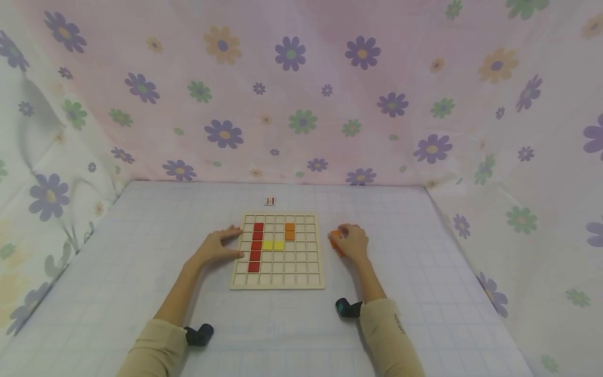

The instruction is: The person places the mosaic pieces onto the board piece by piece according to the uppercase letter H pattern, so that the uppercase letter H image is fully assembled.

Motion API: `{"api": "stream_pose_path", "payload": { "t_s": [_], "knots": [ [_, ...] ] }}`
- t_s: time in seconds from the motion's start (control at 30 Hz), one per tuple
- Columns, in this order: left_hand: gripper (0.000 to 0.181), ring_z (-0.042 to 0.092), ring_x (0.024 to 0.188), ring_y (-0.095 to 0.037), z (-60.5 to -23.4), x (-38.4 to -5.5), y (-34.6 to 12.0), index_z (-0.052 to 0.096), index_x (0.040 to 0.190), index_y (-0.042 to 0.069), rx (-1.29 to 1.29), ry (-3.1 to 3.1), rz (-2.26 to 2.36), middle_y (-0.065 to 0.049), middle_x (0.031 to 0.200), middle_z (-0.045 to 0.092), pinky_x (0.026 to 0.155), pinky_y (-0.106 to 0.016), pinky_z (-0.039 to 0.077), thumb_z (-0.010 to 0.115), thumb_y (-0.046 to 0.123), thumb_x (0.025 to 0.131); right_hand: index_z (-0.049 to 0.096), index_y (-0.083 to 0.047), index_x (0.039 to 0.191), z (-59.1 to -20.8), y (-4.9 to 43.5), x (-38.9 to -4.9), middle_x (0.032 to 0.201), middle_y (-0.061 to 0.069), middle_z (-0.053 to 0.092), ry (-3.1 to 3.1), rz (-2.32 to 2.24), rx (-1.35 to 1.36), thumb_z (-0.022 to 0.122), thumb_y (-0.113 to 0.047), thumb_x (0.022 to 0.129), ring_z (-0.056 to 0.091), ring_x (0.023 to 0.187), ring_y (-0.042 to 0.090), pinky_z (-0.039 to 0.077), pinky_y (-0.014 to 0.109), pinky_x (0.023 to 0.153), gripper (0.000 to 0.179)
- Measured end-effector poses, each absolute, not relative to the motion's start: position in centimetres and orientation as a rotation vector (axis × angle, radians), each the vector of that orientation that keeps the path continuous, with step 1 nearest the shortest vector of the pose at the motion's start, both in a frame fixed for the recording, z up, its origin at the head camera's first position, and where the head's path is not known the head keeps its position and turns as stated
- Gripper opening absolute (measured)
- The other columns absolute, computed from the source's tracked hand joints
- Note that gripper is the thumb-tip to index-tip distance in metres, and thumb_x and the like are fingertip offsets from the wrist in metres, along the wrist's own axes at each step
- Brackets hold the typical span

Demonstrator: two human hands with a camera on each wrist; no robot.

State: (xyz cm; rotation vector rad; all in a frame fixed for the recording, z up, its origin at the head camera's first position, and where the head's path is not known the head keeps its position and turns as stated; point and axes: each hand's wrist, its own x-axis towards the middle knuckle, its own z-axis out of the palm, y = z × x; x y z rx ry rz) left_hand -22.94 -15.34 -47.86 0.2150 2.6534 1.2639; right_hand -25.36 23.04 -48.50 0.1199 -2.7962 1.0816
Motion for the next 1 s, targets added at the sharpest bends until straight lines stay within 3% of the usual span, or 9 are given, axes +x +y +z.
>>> {"api": "stream_pose_path", "payload": {
  "t_s": [0.33,0.53,0.73,1.0],
  "knots": [
    [0.073,0.026,0.139,-0.032,-47.7,-22.8,-15.3,0.053,0.133,0.005,0.291,2.673,1.275,-0.016,0.147,0.037,0.113,-0.053,0.019,0.082,0.029,0.070,0.058,0.010,0.117,-48.0,22.8,-25.7,0.111,0.027,0.061,-2.848,1.170,0.139,0.065,-0.006,0.079,0.058,0.100,0.039,0.048,0.047,0.089,0.041],
    [0.072,0.027,0.139,-0.032,-47.8,-22.9,-15.3,0.054,0.132,0.005,0.293,2.667,1.287,-0.016,0.146,0.037,0.113,-0.053,0.019,0.082,0.028,0.071,0.059,0.011,0.109,-48.0,23.0,-25.6,0.099,0.025,0.062,-2.871,1.106,0.118,0.065,-0.008,0.078,0.057,0.088,0.033,0.049,0.042,0.078,0.037],
    [0.073,0.026,0.140,-0.032,-47.6,-22.8,-15.3,0.053,0.133,0.005,0.279,2.668,1.279,-0.016,0.147,0.036,0.113,-0.053,0.018,0.082,0.028,0.070,0.056,0.012,0.114,-48.2,23.1,-25.6,0.101,0.025,0.064,-2.815,1.177,0.141,0.068,-0.008,0.078,0.059,0.088,0.033,0.051,0.039,0.076,0.042],
    [0.072,0.026,0.140,-0.032,-47.7,-22.9,-15.4,0.054,0.132,0.005,0.283,2.667,1.284,-0.016,0.147,0.036,0.113,-0.054,0.018,0.082,0.028,0.070,0.063,0.008,0.107,-48.1,22.0,-25.3,0.097,0.021,0.066,-2.688,1.340,0.323,0.073,-0.009,0.078,0.061,0.084,0.031,0.052,0.033,0.073,0.035]
  ]
}}
